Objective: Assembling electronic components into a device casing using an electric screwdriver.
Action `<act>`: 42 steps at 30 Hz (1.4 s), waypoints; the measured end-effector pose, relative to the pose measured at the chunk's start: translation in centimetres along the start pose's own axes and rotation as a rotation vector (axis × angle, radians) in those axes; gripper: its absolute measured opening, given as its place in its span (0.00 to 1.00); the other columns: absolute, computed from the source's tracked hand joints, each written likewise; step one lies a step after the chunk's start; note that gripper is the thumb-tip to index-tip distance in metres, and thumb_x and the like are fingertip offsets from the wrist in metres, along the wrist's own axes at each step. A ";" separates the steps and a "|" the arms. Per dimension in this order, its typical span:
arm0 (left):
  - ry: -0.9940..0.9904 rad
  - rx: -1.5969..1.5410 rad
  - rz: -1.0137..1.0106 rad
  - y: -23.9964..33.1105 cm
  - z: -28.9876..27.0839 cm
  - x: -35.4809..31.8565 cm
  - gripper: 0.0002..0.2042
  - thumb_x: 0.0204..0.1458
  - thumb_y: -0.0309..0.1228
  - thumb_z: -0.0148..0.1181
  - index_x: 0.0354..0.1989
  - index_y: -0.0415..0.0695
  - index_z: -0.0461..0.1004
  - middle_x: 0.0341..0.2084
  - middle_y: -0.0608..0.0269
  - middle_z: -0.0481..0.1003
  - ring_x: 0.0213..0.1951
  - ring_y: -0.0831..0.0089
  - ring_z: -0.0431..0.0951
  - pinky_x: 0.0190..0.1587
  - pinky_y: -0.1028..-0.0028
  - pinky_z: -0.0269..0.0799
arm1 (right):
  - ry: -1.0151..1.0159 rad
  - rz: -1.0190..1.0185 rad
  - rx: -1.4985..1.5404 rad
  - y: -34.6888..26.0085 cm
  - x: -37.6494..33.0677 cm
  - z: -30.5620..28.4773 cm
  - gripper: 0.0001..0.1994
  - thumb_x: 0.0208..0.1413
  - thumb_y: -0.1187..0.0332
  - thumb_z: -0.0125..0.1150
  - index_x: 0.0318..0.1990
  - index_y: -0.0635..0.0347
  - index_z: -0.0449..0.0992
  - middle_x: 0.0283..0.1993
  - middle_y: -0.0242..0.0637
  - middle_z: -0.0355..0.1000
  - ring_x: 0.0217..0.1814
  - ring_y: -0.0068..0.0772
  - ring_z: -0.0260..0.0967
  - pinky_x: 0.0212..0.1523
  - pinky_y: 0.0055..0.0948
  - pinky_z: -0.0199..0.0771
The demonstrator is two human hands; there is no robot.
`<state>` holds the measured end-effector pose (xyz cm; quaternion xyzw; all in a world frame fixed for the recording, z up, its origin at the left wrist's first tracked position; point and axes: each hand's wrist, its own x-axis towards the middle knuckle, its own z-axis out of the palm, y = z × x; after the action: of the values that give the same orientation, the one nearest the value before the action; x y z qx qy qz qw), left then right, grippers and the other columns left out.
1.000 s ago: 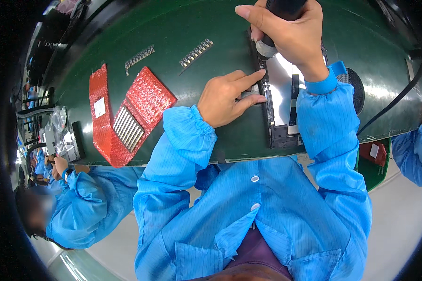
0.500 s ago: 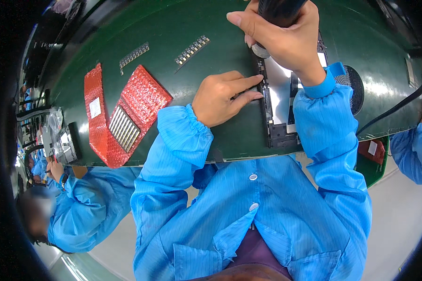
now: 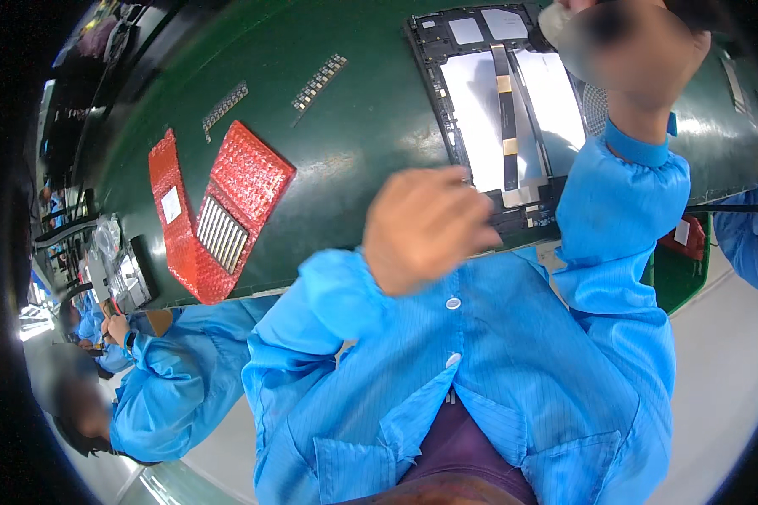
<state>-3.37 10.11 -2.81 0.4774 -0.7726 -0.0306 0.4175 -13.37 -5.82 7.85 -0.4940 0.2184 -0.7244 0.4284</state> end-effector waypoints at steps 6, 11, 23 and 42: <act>-0.333 0.083 0.085 -2.0 -0.4 2.1 0.22 0.36 0.38 0.67 0.42 0.43 0.74 0.48 0.57 0.71 0.55 0.60 0.68 0.50 0.56 0.66 | -0.465 0.046 0.024 1.7 1.3 -6.4 0.14 0.51 0.77 0.51 0.47 0.63 0.66 0.24 0.32 0.60 0.22 0.25 0.60 0.30 0.30 0.62; -0.404 0.135 0.180 -9.4 -2.2 6.2 0.21 0.40 0.36 0.65 0.45 0.43 0.72 0.49 0.55 0.70 0.55 0.58 0.68 0.47 0.62 0.69 | -0.431 0.097 0.056 2.3 -0.7 -5.1 0.17 0.47 0.81 0.60 0.46 0.65 0.67 0.23 0.33 0.69 0.20 0.22 0.66 0.25 0.22 0.67; -0.314 0.362 0.055 -17.5 5.2 21.7 0.17 0.43 0.43 0.62 0.37 0.44 0.74 0.39 0.61 0.74 0.47 0.63 0.72 0.41 0.65 0.73 | -0.551 0.514 0.064 3.3 -2.4 -5.2 0.19 0.45 0.84 0.61 0.44 0.63 0.62 0.21 0.32 0.65 0.20 0.19 0.63 0.20 0.18 0.63; -0.181 0.781 -0.602 -25.6 -1.9 21.1 0.25 0.48 0.54 0.55 0.35 0.40 0.78 0.37 0.53 0.75 0.43 0.52 0.73 0.43 0.57 0.70 | -0.534 0.528 0.087 5.3 -2.2 -5.5 0.14 0.41 0.78 0.65 0.36 0.62 0.69 0.16 0.20 0.56 0.17 0.08 0.48 0.19 0.15 0.48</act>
<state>12.02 -19.20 -0.05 0.7951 -0.5875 0.1003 0.1117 -15.85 -7.45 0.46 -0.5734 0.1879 -0.4433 0.6629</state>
